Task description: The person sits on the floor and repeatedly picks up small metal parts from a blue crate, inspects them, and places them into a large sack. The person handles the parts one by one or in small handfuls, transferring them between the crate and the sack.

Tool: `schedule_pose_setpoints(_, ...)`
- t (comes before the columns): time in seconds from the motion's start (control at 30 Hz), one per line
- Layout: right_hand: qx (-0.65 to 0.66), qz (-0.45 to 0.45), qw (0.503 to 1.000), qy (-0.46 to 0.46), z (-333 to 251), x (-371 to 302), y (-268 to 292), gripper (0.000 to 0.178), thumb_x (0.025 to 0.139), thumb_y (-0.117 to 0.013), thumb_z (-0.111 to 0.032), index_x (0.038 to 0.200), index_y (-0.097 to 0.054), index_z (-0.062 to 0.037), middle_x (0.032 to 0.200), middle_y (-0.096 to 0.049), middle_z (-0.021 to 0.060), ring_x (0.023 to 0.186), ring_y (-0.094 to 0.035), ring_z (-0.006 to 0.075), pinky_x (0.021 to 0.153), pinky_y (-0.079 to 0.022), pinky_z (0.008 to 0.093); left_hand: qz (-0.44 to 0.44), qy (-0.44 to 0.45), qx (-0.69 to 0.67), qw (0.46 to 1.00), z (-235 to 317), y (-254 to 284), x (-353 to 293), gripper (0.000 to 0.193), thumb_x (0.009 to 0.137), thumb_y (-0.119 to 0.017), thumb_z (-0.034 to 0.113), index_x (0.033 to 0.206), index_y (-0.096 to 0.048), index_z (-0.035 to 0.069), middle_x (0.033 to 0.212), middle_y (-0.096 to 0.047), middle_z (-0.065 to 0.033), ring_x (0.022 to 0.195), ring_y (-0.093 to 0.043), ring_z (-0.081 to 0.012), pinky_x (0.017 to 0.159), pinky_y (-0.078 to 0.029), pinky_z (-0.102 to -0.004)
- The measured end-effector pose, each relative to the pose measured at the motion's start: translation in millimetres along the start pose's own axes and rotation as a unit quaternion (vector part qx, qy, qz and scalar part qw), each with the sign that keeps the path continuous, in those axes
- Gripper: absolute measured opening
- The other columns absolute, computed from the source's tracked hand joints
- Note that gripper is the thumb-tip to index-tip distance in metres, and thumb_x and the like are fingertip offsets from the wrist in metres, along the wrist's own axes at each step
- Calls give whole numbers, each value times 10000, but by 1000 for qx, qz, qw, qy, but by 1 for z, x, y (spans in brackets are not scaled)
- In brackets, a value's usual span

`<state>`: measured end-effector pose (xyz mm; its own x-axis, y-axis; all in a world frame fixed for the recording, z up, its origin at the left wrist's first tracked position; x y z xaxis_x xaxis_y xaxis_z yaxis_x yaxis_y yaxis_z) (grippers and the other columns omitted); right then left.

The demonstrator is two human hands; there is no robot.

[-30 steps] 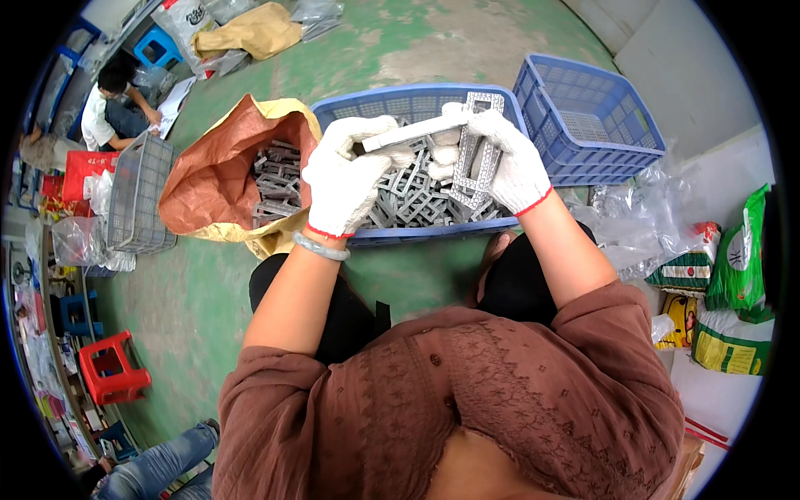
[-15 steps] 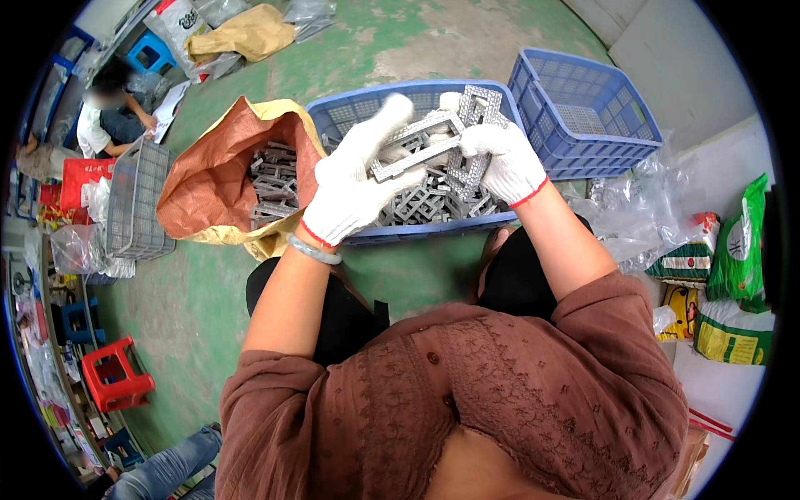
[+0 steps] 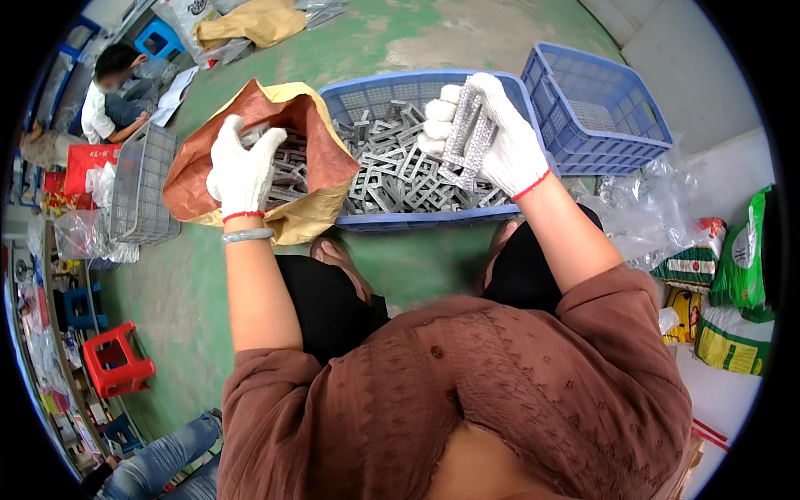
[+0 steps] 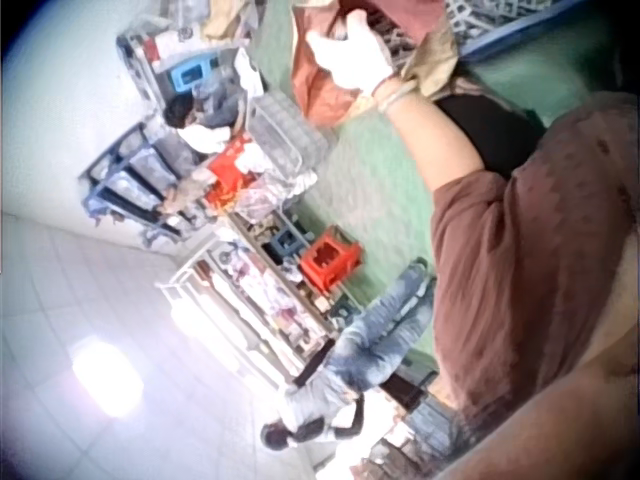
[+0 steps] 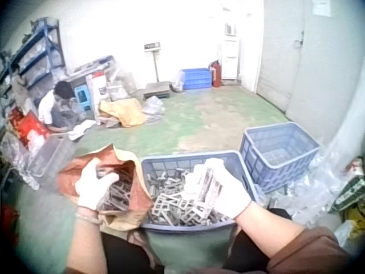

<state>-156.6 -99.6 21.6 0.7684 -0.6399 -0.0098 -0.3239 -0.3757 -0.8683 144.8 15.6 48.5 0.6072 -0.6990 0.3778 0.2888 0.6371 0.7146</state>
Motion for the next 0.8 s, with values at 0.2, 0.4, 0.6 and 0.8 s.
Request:
schedule_pose_setpoints(0.2,60,-44,997,16,3,6,7,326,1008,-556,-380,965,-548,-56,933,-575,107,856,-587,285,843,-518,455,-73,-135,-114,982,71,-34,-43,594,809,-774,451,1196,-622,26,1163,-620,-185,1084,-598,-312,928,-467,-398)
schedule_pose_setpoints(0.4,31,49,998,37,14,6,-5,332,1011,-563,-411,1021,-569,-79,1000,-626,109,937,-617,255,858,-529,396,-309,-162,-209,914,138,-55,-94,657,828,-789,402,1312,-554,26,1123,-688,-105,1014,-659,-170,914,-489,-304)
schedule_pose_setpoints(0.6,23,14,998,61,17,4,4,437,1020,-530,-436,1163,-559,-24,1139,-629,179,1080,-619,316,993,-496,460,-373,-107,-309,868,128,-75,-87,626,893,-736,198,1417,-473,-21,1321,-610,-106,1202,-572,-174,1033,-429,-306)
schedule_pose_setpoints(0.8,24,14,999,40,10,5,4,569,1015,-501,-500,1237,-547,22,1239,-614,237,1161,-605,355,1040,-483,484,-402,43,-512,758,115,-68,-80,516,939,-671,117,1394,-494,-51,1325,-600,-113,1205,-567,-174,974,-488,-316)
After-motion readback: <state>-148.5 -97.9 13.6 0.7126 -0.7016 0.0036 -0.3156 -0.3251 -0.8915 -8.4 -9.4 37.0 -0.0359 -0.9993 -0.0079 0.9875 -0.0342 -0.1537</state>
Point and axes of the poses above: each hand's wrist, its own x-axis towards the middle knuckle, its own y-axis out of the back of the hand, z = x × y, the point moved 3 cm from there along x, towards the middle knuckle
